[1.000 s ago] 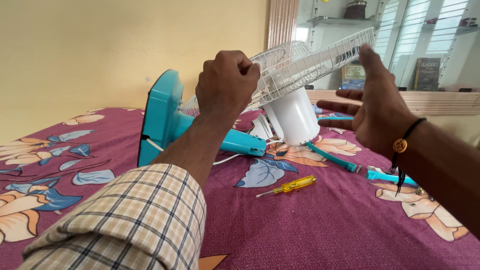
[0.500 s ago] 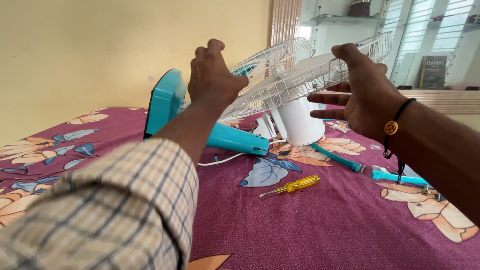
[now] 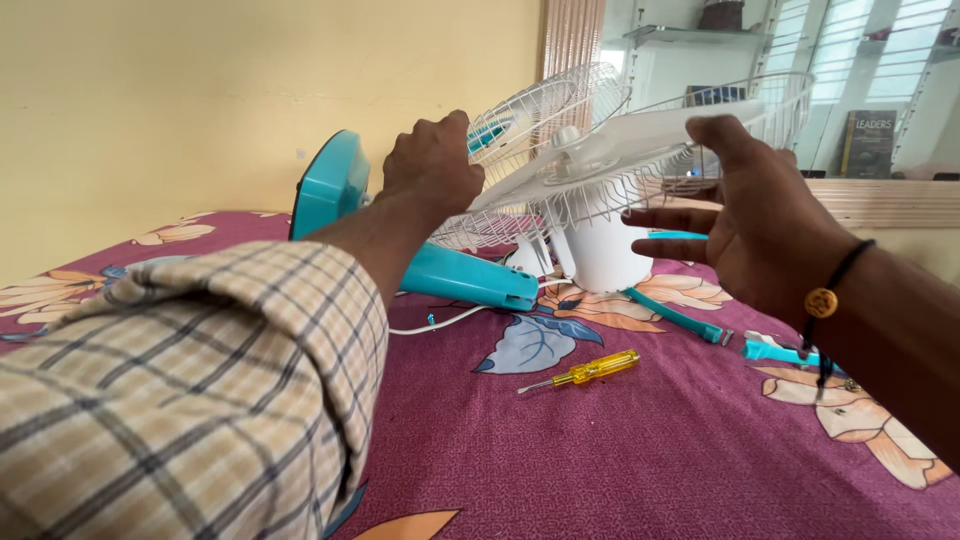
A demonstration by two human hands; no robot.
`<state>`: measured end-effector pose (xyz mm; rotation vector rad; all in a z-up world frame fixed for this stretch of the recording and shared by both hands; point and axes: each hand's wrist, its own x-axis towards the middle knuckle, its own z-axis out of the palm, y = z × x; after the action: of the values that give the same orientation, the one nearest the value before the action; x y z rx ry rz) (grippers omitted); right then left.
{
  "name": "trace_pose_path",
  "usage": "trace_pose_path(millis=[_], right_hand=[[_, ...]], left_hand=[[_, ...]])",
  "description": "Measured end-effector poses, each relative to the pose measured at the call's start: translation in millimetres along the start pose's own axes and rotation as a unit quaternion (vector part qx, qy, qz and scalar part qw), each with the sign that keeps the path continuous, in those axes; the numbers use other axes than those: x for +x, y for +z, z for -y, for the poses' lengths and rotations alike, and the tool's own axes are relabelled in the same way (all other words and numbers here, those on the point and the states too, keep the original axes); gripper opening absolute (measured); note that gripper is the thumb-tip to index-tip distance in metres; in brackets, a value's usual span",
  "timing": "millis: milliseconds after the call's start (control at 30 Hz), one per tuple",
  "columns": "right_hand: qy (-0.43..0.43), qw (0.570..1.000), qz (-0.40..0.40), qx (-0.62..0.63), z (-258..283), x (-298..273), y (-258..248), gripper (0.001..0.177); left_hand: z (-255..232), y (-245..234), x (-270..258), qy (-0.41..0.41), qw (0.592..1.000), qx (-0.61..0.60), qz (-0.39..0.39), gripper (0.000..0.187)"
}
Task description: The person uses a screwdriver to loosen and remove screws from the front grill of a teal and white electric fan. They detach the front grill and set it aside, exposing the fan blades and motor housing.
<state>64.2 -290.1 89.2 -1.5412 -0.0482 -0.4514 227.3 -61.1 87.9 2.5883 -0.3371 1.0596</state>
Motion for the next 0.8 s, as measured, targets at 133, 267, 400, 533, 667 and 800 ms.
trace_pose_path(millis=[133, 267, 400, 533, 667, 800], right_hand=[[0.015, 0.999, -0.008, 0.039, -6, -6, -6, 0.073], [0.007, 0.996, 0.032, 0.087, -11, -11, -10, 0.067], [0.052, 0.995, -0.028, 0.086, -16, -21, -10, 0.063], [0.064, 0.994, -0.008, 0.092, -22, -35, -14, 0.060], [0.066, 0.990, -0.017, 0.126, -37, -47, -20, 0.041], [0.123, 0.983, -0.059, 0.126, -57, -54, -26, 0.026]], left_hand=[[-4, -11, -7, 0.024, 0.995, 0.018, -0.090, 0.035], [-11, -28, 2, 0.073, 0.973, 0.036, -0.215, 0.033], [-24, -35, 3, 0.135, 0.924, 0.035, -0.356, 0.042], [-34, -44, -2, 0.182, 0.900, -0.015, -0.396, 0.038], [-40, -59, -6, 0.196, 0.905, -0.008, -0.377, 0.051], [-44, -71, -12, 0.123, 0.914, 0.028, -0.386, 0.049]])
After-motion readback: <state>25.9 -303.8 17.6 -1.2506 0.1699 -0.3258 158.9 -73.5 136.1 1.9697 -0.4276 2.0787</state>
